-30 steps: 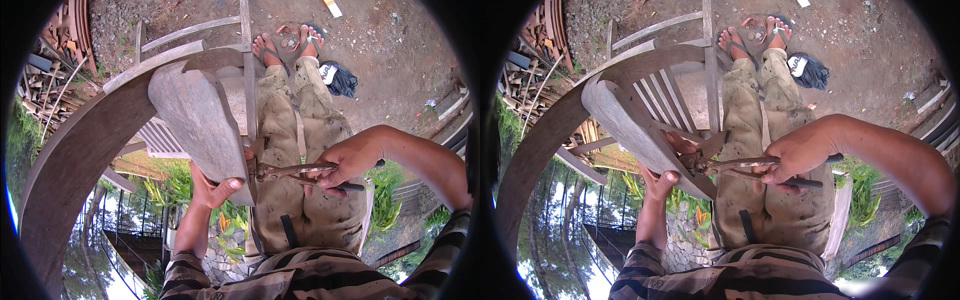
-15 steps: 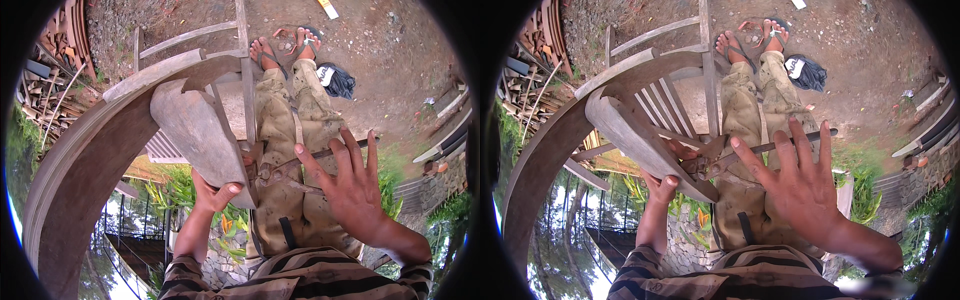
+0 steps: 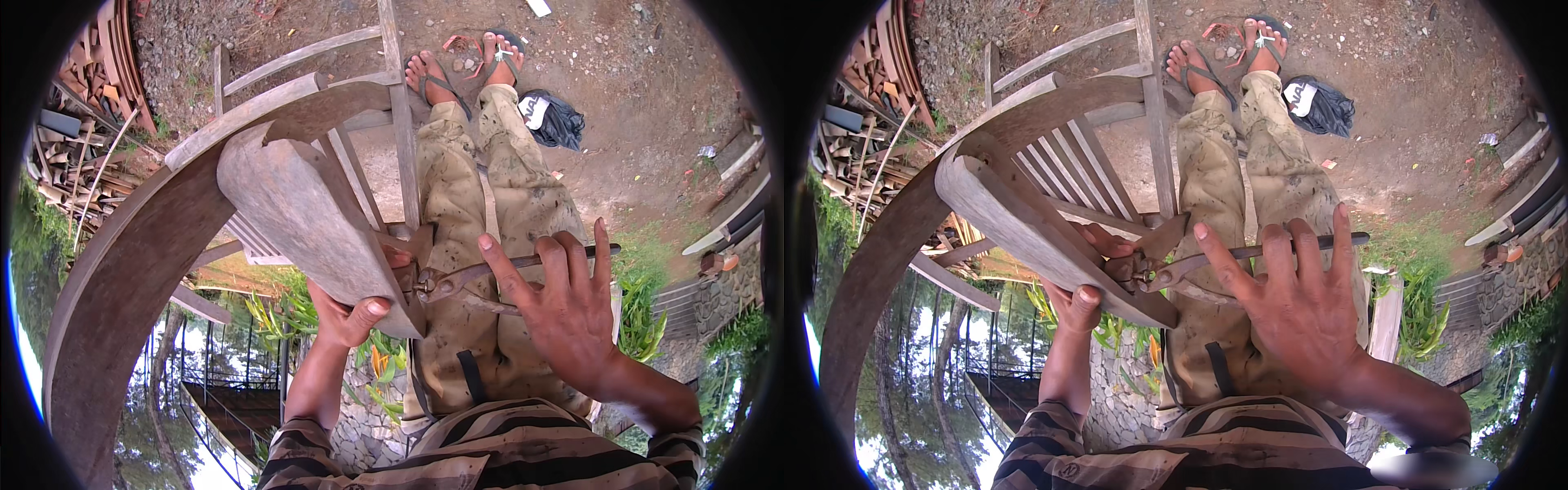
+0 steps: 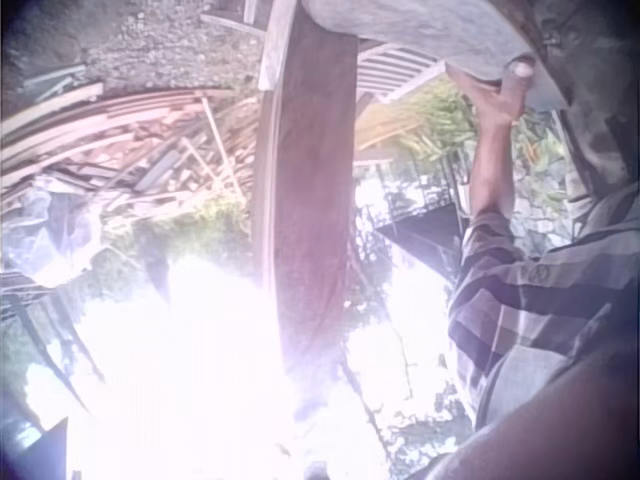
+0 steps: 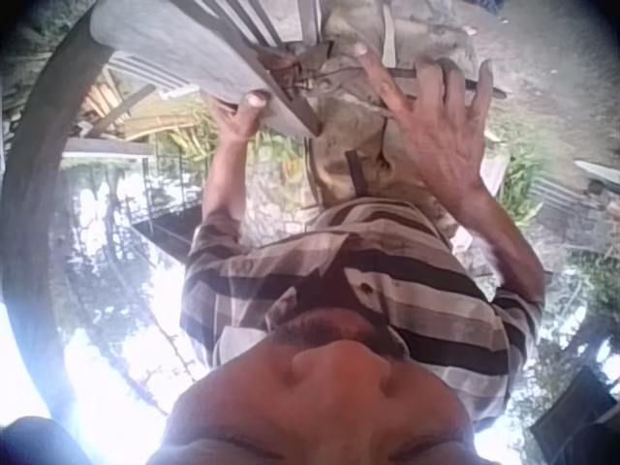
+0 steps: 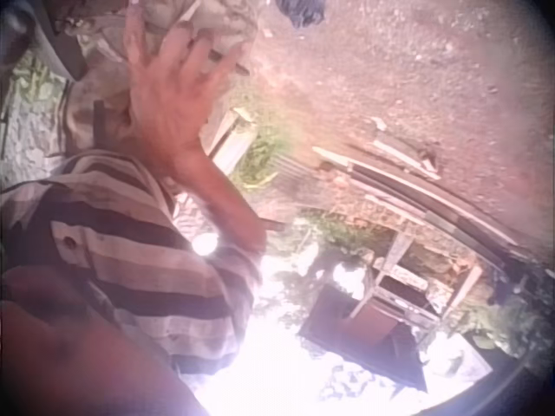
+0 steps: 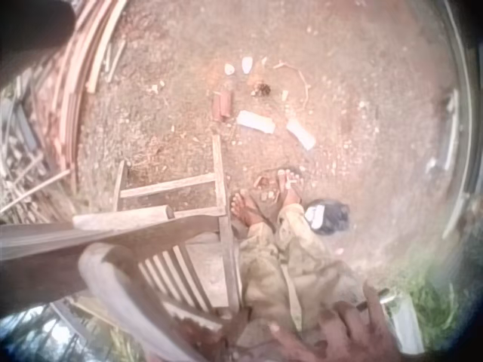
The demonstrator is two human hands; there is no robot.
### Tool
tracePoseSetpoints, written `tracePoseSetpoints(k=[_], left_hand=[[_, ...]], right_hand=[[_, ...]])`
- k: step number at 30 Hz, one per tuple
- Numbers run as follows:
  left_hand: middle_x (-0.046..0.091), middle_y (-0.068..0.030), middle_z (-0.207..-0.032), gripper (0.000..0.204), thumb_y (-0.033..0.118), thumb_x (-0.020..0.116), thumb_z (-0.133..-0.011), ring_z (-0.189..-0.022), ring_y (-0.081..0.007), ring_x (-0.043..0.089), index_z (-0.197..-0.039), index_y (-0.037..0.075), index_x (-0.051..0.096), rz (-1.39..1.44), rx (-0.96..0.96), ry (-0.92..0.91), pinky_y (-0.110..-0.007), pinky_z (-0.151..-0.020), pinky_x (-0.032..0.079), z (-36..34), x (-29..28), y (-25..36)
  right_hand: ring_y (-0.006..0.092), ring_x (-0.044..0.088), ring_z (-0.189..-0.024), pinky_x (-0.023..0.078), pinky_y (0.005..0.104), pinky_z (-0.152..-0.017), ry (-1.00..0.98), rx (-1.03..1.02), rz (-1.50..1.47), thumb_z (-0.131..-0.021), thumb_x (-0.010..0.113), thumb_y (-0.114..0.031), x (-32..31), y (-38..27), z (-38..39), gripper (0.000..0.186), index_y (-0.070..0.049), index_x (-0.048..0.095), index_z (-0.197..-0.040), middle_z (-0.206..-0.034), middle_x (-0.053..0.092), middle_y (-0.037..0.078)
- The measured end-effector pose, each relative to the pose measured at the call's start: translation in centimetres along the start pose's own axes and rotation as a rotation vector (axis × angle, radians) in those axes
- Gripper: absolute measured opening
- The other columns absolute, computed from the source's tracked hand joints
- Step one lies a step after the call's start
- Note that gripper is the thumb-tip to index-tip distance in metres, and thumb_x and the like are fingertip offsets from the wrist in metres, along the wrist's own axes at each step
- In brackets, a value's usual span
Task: The person uses pliers to pull nails from a wooden chair frame. They repeatedly grip and extract nails from the joints of the chair's armrest and backrest, then reposition the chair to access different fasteners.
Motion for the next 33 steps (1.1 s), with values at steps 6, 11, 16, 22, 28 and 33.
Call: tracePoseSetpoints(k=[6,11,16,22,28,33], left_hand=[[0.069,-0.0217,-0.095,0.084,0.055,0.087,-0.078,-0.093,-0.0344,0.071,-0.125,-0.003,0.049,0.023,0.001,0.000,-0.050,-0.090,0.057,-0.1,0.1,0.0],[0.069,-0.0220,-0.096,0.085,0.056,0.087,-0.078,-0.095,-0.0335,0.071,-0.125,-0.003,0.049,0.034,-0.036,0.013,-0.049,-0.090,0.057,-0.5,0.6,0.4],[0.074,-0.0211,-0.107,0.074,0.042,0.089,-0.080,-0.100,-0.0290,0.074,-0.122,-0.011,0.060,0.124,-0.016,0.001,-0.043,-0.093,0.058,0.2,0.3,-0.1],[0.075,-0.0196,-0.104,0.069,0.043,0.088,-0.081,-0.100,-0.0264,0.074,-0.117,-0.010,0.064,0.076,-0.023,-0.061,-0.040,-0.091,0.057,0.4,-0.4,-0.7],[0.075,-0.0206,-0.104,0.072,0.042,0.089,-0.080,-0.102,-0.0293,0.074,-0.120,-0.011,0.061,0.091,-0.005,-0.040,-0.042,-0.091,0.057,0.5,-0.3,-1.0],[0.075,-0.0207,-0.103,0.074,0.042,0.089,-0.081,-0.101,-0.0293,0.074,-0.121,-0.013,0.060,0.114,-0.017,-0.030,-0.042,-0.092,0.057,0.6,-0.2,-1.1]], right_hand=[[0.0269,0.056,-0.091,0.046,0.0472,-0.086,-0.142,-0.015,-0.146,-0.080,0.062,-0.010,-1.2,0.9,-1.1,0.062,-0.012,0.057,-0.141,-0.100,0.054,0.010],[0.0322,0.064,-0.093,0.048,0.0471,-0.083,-0.375,-0.092,-0.408,-0.079,0.063,-0.005,-0.7,3.0,-2.9,0.050,-0.008,0.060,-0.128,-0.098,0.062,0.015],[0.0314,0.067,-0.101,0.050,0.0477,-0.085,-1.335,-0.309,-0.808,-0.100,0.053,-0.013,-0.2,5.0,-8.7,0.038,-0.006,0.055,-0.137,-0.099,0.068,0.017],[0.0342,0.064,-0.103,0.049,0.0476,-0.095,-1.082,-0.219,-0.873,-0.096,0.058,-0.007,1.3,3.3,-4.7,0.069,-0.017,0.035,-0.160,-0.107,0.062,0.018],[0.0406,0.048,-0.131,0.027,0.0697,-0.116,-0.221,-0.089,-0.287,-0.085,0.061,0.000,0.5,0.4,-1.0,0.086,-0.025,0.035,-0.163,-0.131,0.046,0.021],[0.0435,0.048,-0.132,0.029,0.0724,-0.114,-0.133,0.070,-0.232,-0.088,0.062,-0.006,0.2,-1.3,-0.2,0.080,-0.028,0.039,-0.161,-0.132,0.047,0.019]])
Point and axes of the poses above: each hand's wrist, its own z-axis away from the middle knuckle, its own x-axis out of the palm, y = z × x, the point moved 3 cm from there along -z, towards the middle knuckle
